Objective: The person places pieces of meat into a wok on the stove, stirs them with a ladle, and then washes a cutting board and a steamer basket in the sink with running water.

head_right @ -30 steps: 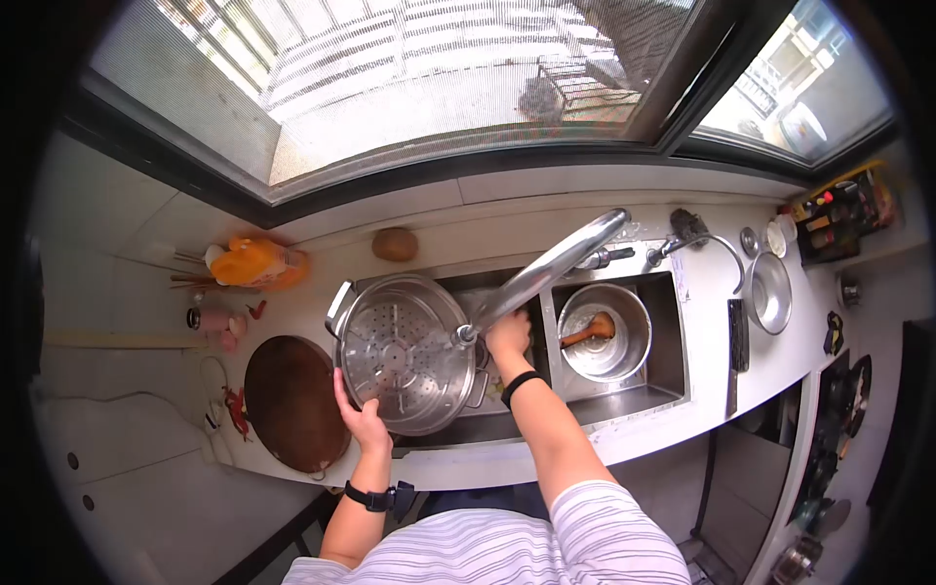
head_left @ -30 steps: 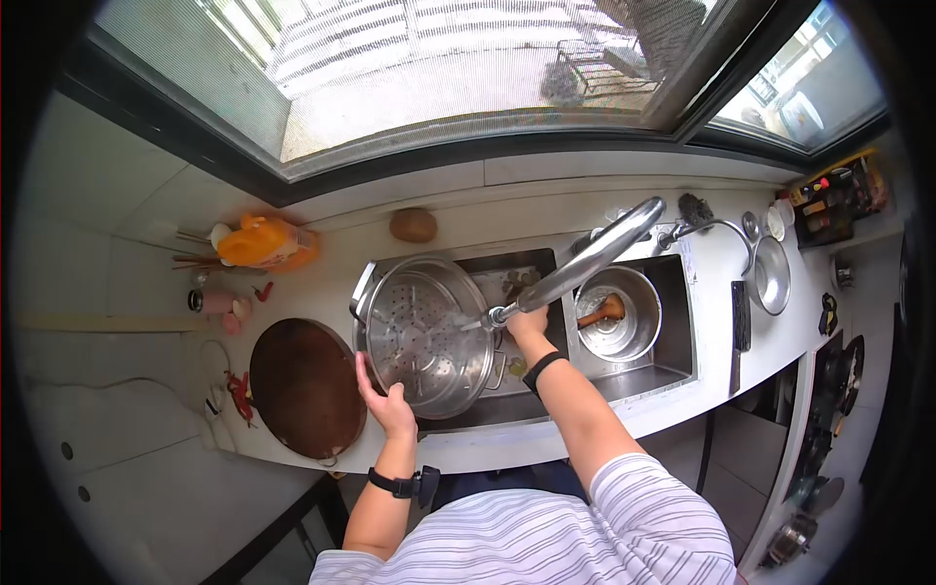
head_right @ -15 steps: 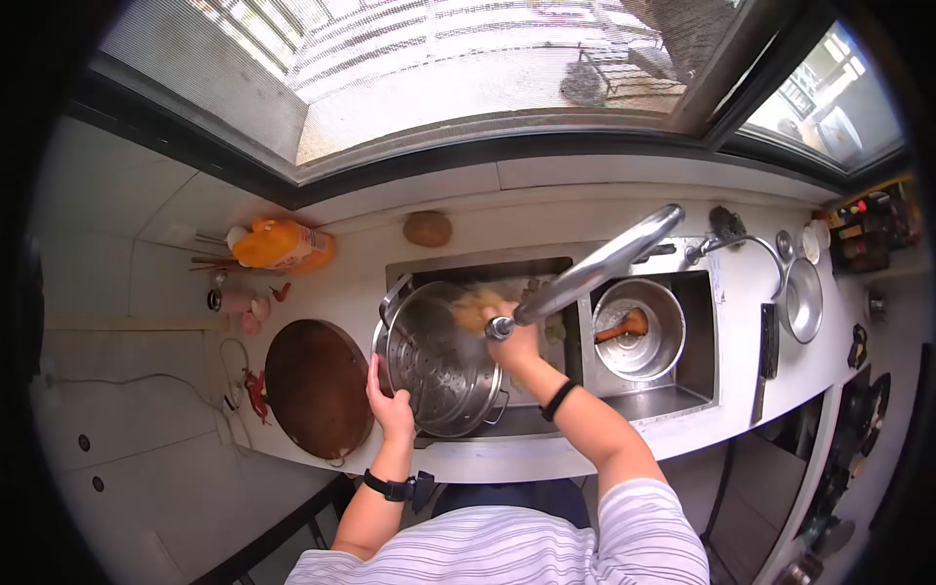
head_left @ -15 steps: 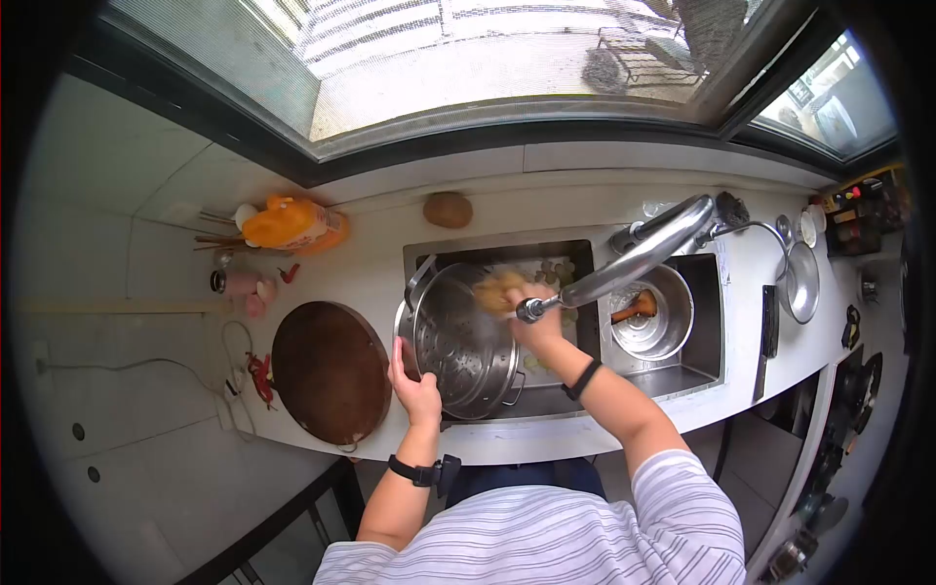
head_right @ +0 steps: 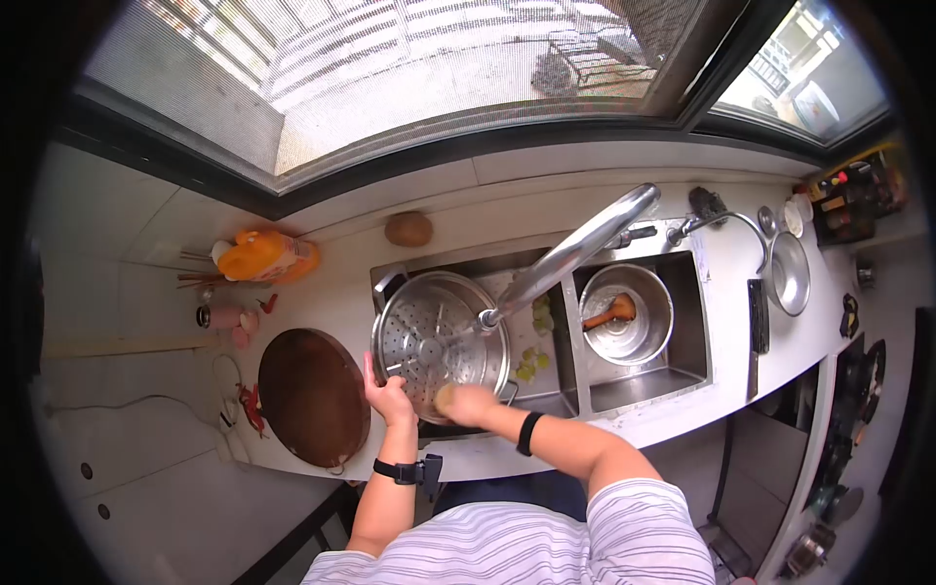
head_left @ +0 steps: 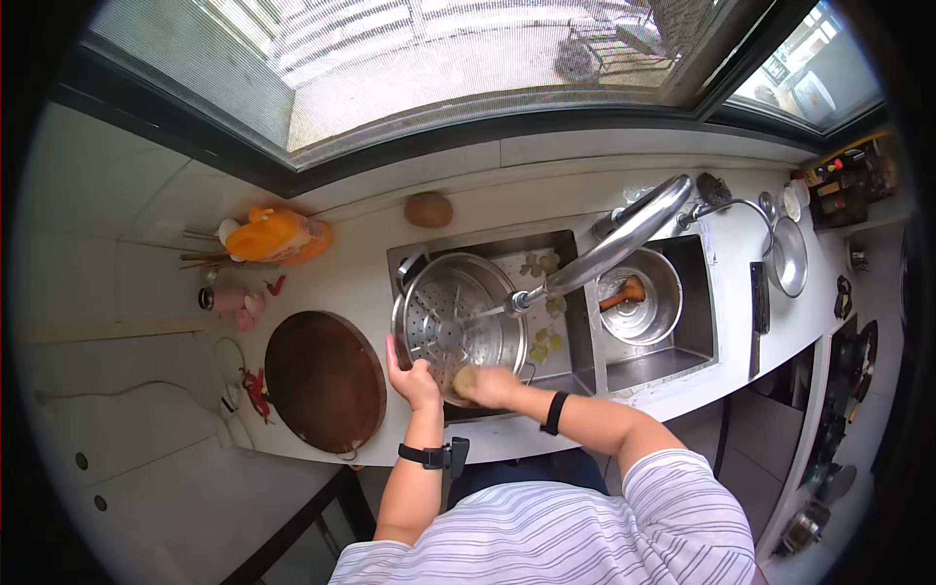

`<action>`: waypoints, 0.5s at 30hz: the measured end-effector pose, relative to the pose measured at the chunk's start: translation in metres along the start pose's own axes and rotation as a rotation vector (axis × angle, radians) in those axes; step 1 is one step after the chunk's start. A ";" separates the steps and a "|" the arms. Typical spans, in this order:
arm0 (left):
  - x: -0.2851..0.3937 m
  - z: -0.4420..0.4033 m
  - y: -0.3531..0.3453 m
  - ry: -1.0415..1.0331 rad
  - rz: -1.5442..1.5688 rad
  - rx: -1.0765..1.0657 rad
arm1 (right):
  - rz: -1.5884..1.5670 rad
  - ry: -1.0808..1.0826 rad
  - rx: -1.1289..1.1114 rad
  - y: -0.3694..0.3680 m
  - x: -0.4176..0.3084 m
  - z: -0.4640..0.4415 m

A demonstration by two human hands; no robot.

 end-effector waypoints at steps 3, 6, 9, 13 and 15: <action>-0.015 0.010 -0.001 0.021 -0.004 -0.041 | -0.812 0.100 -0.115 -0.015 -0.033 -0.017; -0.002 0.009 -0.001 -0.035 -0.062 -0.079 | -1.620 0.195 -0.144 -0.001 -0.054 -0.019; 0.012 0.010 0.006 -0.058 -0.069 -0.089 | -0.343 0.265 -0.093 -0.001 -0.035 0.002; -0.002 0.011 0.010 0.069 0.016 -0.150 | 0.083 -0.241 0.151 0.022 0.060 -0.013; -0.013 0.013 0.008 0.232 0.110 -0.199 | -0.256 -0.385 0.552 0.046 0.105 -0.043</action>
Point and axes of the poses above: each hand's wrist, its own z-axis away from the middle knuckle, its own y-axis out of the back of the hand, x = y × z, the point moved 7 cm from there along -z, towards the middle knuckle, and after that the axes turned 6 degrees about -x, right-handed, at the moved point
